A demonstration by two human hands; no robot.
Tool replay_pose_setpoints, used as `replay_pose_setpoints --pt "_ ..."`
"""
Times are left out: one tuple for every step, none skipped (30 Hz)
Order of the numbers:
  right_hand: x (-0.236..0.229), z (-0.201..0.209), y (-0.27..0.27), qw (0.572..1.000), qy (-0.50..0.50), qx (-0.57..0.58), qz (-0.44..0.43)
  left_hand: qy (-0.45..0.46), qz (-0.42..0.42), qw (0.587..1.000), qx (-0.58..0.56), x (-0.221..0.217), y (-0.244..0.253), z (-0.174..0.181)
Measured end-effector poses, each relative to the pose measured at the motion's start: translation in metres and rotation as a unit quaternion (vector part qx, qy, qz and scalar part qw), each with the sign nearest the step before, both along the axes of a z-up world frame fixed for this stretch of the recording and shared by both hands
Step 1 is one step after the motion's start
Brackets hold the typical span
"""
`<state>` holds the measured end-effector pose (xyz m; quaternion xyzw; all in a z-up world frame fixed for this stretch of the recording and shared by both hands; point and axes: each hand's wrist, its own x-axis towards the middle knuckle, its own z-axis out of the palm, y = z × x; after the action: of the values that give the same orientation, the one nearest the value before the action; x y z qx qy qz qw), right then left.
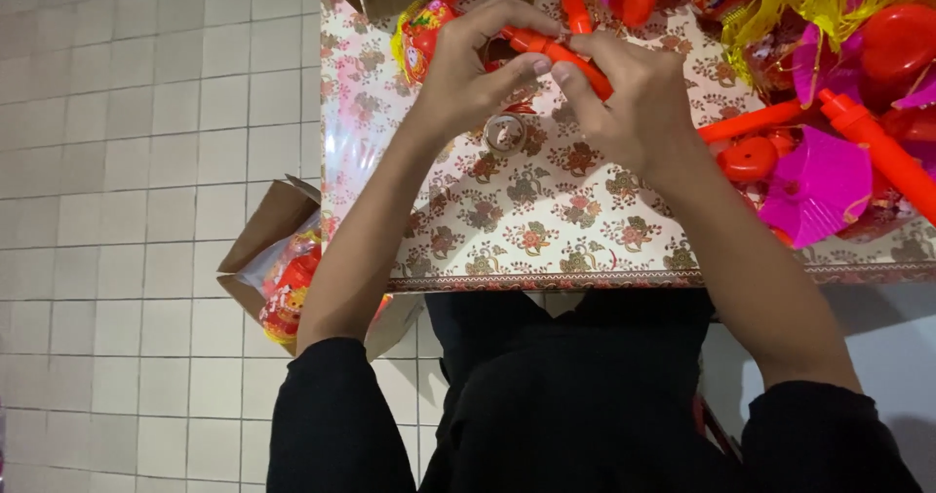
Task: Assembling small decorative toy lanterns by gluing plastic handles to the main bodies.
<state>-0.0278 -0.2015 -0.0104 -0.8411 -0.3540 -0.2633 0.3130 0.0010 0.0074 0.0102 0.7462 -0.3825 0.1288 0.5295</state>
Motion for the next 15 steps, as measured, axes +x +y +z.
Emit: replay_pose_setpoints --pt "-0.001 0.000 -0.001 1.000 0.002 -0.002 0.000 0.002 0.000 1.000 -0.002 0.000 0.000 -0.001" --pt "0.000 0.000 0.000 1.000 -0.002 0.014 0.007 0.000 -0.005 1.000 -0.001 0.001 0.002 -0.001" --pt "0.000 0.001 0.000 0.999 -0.005 0.030 0.014 -0.002 -0.010 1.000 0.001 0.002 0.004 -0.001" --pt "0.002 -0.001 -0.001 0.999 -0.004 0.030 0.014 -0.002 -0.010 1.000 0.001 0.003 0.003 -0.004" --pt "0.003 -0.004 -0.002 0.999 -0.045 0.000 -0.017 -0.010 0.017 1.000 -0.008 0.004 0.002 -0.006" --pt "0.006 -0.006 -0.003 0.995 -0.086 -0.029 -0.046 -0.018 0.045 0.999 -0.017 0.005 0.001 -0.009" --pt "0.006 -0.005 -0.004 0.995 -0.086 -0.029 -0.046 -0.019 0.045 0.999 -0.017 0.005 0.001 -0.009" --pt "0.006 -0.005 -0.004 0.991 -0.110 -0.037 -0.061 0.002 0.056 0.998 -0.036 0.004 0.001 -0.010" --pt "0.006 -0.005 -0.004 0.987 -0.133 -0.045 -0.075 0.024 0.067 0.996 -0.054 0.003 0.001 -0.011" --pt "0.007 -0.008 -0.004 0.987 -0.133 -0.045 -0.075 0.024 0.067 0.996 -0.054 0.003 0.002 -0.010" --pt "0.008 -0.010 -0.004 0.985 -0.147 -0.050 -0.081 0.032 0.051 0.996 -0.059 0.002 0.003 -0.009" --pt "0.009 -0.013 -0.005 0.981 -0.163 -0.056 -0.087 0.039 0.034 0.997 -0.064 0.002 0.003 -0.008" --pt "0.009 -0.010 -0.005 0.981 -0.164 -0.056 -0.088 0.038 0.032 0.997 -0.064 0.004 0.004 -0.007" --pt "0.009 -0.008 -0.004 0.986 -0.153 -0.028 -0.061 0.040 0.023 0.997 -0.059 0.004 0.006 -0.007" --pt "0.008 -0.006 -0.003 0.989 -0.143 0.001 -0.034 0.041 0.014 0.998 -0.055 0.004 0.008 -0.007"
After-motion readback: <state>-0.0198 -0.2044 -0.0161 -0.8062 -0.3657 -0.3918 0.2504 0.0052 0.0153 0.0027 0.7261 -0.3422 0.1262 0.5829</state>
